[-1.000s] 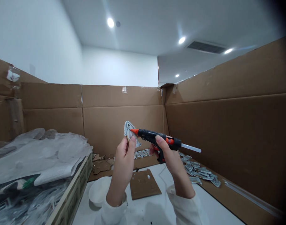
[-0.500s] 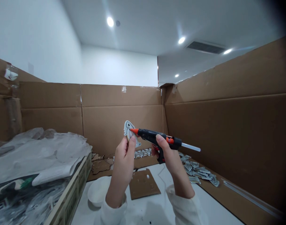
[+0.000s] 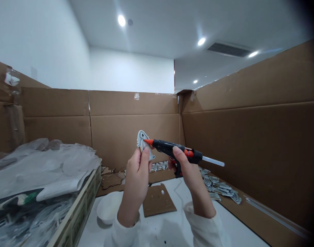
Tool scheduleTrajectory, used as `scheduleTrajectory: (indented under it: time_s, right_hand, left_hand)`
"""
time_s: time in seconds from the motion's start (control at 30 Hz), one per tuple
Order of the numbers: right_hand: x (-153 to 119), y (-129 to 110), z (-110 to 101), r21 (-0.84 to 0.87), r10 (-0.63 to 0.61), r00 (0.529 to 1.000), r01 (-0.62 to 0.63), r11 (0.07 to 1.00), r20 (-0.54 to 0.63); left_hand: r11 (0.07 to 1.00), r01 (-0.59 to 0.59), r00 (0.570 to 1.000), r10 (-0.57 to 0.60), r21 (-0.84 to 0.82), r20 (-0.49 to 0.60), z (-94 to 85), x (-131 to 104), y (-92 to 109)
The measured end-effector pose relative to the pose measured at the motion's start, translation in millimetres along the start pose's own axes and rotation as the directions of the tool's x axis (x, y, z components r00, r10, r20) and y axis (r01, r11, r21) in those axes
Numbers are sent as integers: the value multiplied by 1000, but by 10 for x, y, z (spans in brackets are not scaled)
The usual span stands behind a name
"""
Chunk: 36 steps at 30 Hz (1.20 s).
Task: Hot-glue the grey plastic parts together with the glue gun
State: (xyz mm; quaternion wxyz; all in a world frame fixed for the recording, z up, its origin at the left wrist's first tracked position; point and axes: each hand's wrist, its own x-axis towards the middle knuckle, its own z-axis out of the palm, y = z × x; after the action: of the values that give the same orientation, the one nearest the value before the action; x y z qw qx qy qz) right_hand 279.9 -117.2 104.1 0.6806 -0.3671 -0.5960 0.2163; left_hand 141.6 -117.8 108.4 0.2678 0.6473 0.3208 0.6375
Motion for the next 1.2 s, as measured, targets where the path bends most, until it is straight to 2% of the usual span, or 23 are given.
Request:
scheduleTrajectory:
  time_s: [0.07, 0.13, 0.17, 0.23, 0.33, 0.47, 0.63, 0.73, 0.83, 0.93, 1.2]
  right_hand:
    - [15, -2, -53, -52, -13, 988, 5, 999, -156]
    - [46, 15, -148, -80, -11, 944, -16, 997, -329]
    - [65, 30, -205, -79, -3, 925, -29, 996, -380]
    - [107, 63, -315, -58, 15, 916, -41, 997, -401]
    - [152, 91, -405, 2, 24, 928, -25, 1000, -372]
    - [144, 56, -348, 108, 54, 947, -21, 994, -317]
    - [77, -8, -224, 74, 43, 966, -25, 997, -255]
    - [43, -23, -195, 56, -20, 990, 28, 998, -142]
    - [17, -35, -178, 62, -114, 993, 114, 992, -5]
    - [0, -50, -155, 53, -181, 982, 178, 983, 56]
    - [-9, -102, -71, -44, -140, 963, 154, 987, 230]
  left_hand:
    - [996, -23, 999, 26, 82, -45, -26, -13, 22]
    - [985, -30, 997, 41, 168, -64, -79, -34, 54]
    - [980, -25, 998, 36, 198, -51, -112, -46, 74]
    - [973, -1, 1000, 2, 233, -6, -180, -68, 115]
    - [959, 46, 998, -53, 281, 18, -256, -77, 155]
    - [940, 101, 993, -113, 327, 16, -294, -34, 132]
    - [945, 33, 995, 0, 325, -102, -300, 31, 56]
    - [954, -18, 989, 60, 300, -133, -302, 46, 38]
    - [983, -12, 996, 28, 181, -90, -301, 46, 40]
    - [996, 45, 998, -42, 72, -46, -292, 33, 53]
    - [989, 132, 989, -127, -70, 81, -258, -2, 86]
